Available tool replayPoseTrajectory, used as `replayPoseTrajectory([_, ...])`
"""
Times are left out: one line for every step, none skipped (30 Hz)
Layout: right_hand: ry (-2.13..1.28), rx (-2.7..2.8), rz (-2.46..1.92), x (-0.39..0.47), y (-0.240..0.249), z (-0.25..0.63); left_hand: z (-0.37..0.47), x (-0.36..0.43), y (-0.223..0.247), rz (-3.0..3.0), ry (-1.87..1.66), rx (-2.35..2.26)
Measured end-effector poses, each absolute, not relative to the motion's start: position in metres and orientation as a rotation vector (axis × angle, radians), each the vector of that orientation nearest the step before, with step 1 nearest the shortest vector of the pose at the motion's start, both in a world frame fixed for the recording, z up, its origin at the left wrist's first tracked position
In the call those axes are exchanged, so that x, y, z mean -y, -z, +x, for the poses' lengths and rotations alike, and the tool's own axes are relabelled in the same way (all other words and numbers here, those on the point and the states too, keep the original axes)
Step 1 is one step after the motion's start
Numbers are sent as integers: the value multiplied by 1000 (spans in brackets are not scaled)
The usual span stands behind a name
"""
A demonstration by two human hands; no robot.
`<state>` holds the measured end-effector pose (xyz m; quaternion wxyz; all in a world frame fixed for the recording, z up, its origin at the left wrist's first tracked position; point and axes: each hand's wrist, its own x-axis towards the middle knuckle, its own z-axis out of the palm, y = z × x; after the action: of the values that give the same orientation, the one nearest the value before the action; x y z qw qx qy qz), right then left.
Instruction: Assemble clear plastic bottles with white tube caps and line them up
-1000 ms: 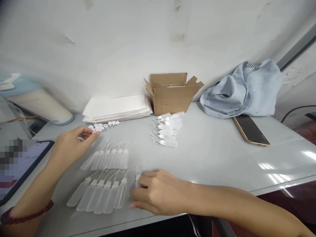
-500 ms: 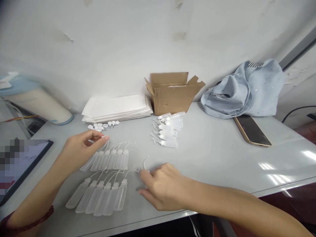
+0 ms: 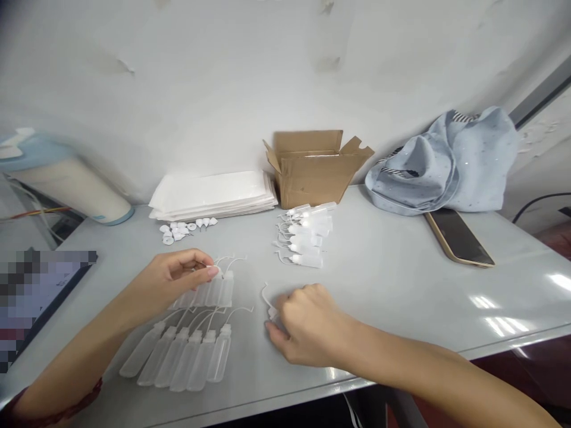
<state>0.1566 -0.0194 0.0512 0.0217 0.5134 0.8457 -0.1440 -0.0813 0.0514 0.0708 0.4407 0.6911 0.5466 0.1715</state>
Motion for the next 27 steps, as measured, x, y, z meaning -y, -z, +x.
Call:
replayPoseTrajectory([475,-2654,1603,19,-52,157,-81,-50,-72,1688,-409,-1304])
replayPoseTrajectory([506,-2700,1614,19,-52,158,-80,-49,-73,1660,-388,-1256])
replayPoseTrajectory([544,-2750,1626,18,-53,159,-78,-47,-74,1635,-365,-1211])
replayPoseTrajectory([594,-2796,1637,18,-53,159,-76,-45,-74,1610,-343,-1169])
replayPoseTrajectory([658,-2829,1647,18,-53,160,-73,-43,-74,1587,-320,-1130])
replayPoseTrajectory([730,-2845,1661,18,-54,161,-70,-41,-73,1562,-298,-1096])
replayPoseTrajectory([802,-2848,1675,19,-54,162,-67,-38,-72,1536,-287,-1065])
replayPoseTrajectory([865,-2849,1687,19,-53,162,-63,-36,-71,1511,-287,-1036])
replayPoseTrajectory([916,-2852,1692,20,-53,162,-59,-33,-69,1487,-299,-1016])
replayPoseTrajectory([955,-2858,1693,20,-52,162,-56,-31,-67,1468,-321,-1008])
replayPoseTrajectory([985,-2866,1691,21,-52,162,-54,-29,-66,1457,-350,-1008])
replayPoseTrajectory([1008,-2873,1690,22,-51,162,-52,-27,-64,1454,-382,-1014])
replayPoseTrajectory([1025,-2881,1686,22,-50,162,-50,-26,-63,1463,-408,-1024])
replayPoseTrajectory([1040,-2886,1682,23,-49,161,-49,-25,-63,1482,-424,-1032])
replayPoseTrajectory([1048,-2891,1676,23,-48,161,-48,-24,-63,1509,-435,-1034])
replayPoseTrajectory([1050,-2898,1670,23,-47,160,-48,-24,-63,1541,-441,-1033])
replayPoseTrajectory([1050,-2907,1662,23,-46,160,-47,-23,-63,1573,-445,-1032])
replayPoseTrajectory([1045,-2920,1658,23,-45,160,-47,-23,-64,1602,-450,-1033])
replayPoseTrajectory([1037,-2934,1655,23,-44,160,-46,-23,-64,1623,-452,-1040])
replayPoseTrajectory([1027,-2949,1656,23,-42,159,-46,-22,-64,1636,-452,-1050])
replayPoseTrajectory([1016,-2966,1656,22,-41,159,-45,-22,-65,1646,-451,-1061])
replayPoseTrajectory([1009,-2981,1655,22,-40,159,-45,-21,-64,1655,-447,-1071])
replayPoseTrajectory([1012,-2990,1657,21,-39,159,-44,-21,-64,1665,-446,-1080])
replayPoseTrajectory([1029,-2993,1662,21,-39,159,-44,-20,-64,1680,-449,-1085])
replayPoseTrajectory([1063,-2991,1669,20,-40,158,-44,-20,-63,1701,-457,-1084])
replayPoseTrajectory([1114,-2981,1678,19,-41,158,-44,-20,-63,1729,-468,-1075])
replayPoseTrajectory([1183,-2960,1683,19,-42,158,-44,-20,-63,1760,-480,-1056])
